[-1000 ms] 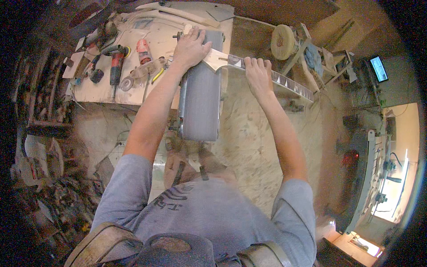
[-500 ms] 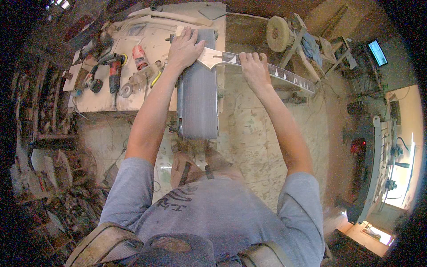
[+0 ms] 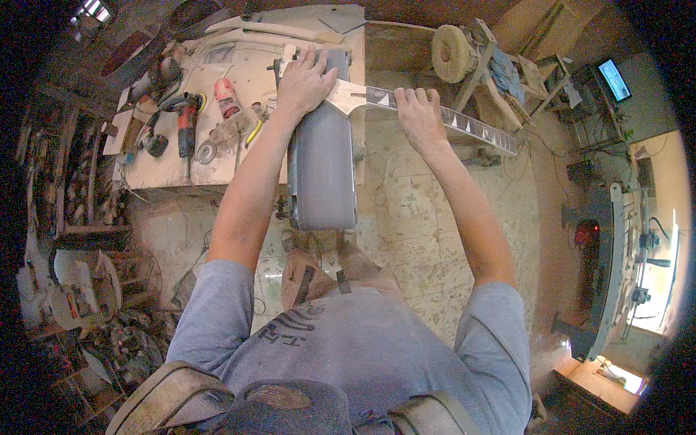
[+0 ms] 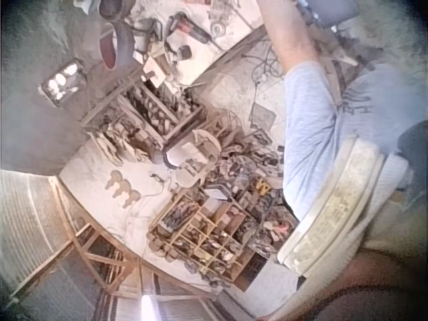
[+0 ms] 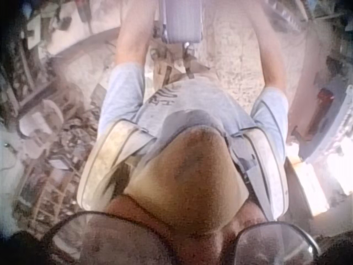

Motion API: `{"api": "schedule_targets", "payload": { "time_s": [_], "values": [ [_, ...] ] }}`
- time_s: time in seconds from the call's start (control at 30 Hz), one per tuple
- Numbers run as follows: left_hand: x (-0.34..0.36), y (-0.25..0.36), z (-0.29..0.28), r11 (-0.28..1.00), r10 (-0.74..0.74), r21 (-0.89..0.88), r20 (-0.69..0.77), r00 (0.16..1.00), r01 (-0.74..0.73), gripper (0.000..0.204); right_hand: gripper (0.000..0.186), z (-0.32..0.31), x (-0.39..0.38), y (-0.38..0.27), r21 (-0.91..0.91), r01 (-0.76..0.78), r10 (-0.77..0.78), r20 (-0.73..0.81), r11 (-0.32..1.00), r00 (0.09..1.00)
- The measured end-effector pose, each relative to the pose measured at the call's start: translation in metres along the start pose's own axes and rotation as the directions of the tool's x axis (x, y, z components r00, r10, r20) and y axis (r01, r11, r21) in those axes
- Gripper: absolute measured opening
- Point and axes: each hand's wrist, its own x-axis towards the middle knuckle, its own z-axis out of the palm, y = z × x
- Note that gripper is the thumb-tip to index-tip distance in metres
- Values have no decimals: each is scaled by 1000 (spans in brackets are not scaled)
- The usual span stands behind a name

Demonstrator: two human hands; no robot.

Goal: The person sands the neck and headstock of a guitar using a belt sander, checking the dimensions with calipers and assessing the shape by hand.

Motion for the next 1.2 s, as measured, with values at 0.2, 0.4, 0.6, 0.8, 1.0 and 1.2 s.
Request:
{"api": "schedule_targets", "payload": {
  "time_s": [0.2,0.4,0.6,0.8,1.0,1.2],
  "values": [
    [1,5,1,1000,-15,-10,5,1000,15,68,27,-1,1,4,-5,3,-3,18,1000,1000],
    [0,3,1,999,-28,-28,16,999,28,67,27,-1,1,5,-31,39,-39,-15,999,999],
    [0,4,5,999,-35,-16,3,999,35,66,30,1,3,10,-26,63,-63,-11,998,998],
    [-2,8,-2,1000,-18,8,17,1000,18,66,30,0,2,12,-29,72,-72,-16,997,997],
    [-4,2,2,999,-52,10,13,999,52,67,30,0,5,8,-24,77,-78,-69,997,995],
    [-8,-2,-1,998,-70,0,-42,997,70,66,31,5,11,2,16,30,-29,-43,999,999]
  ]
}}
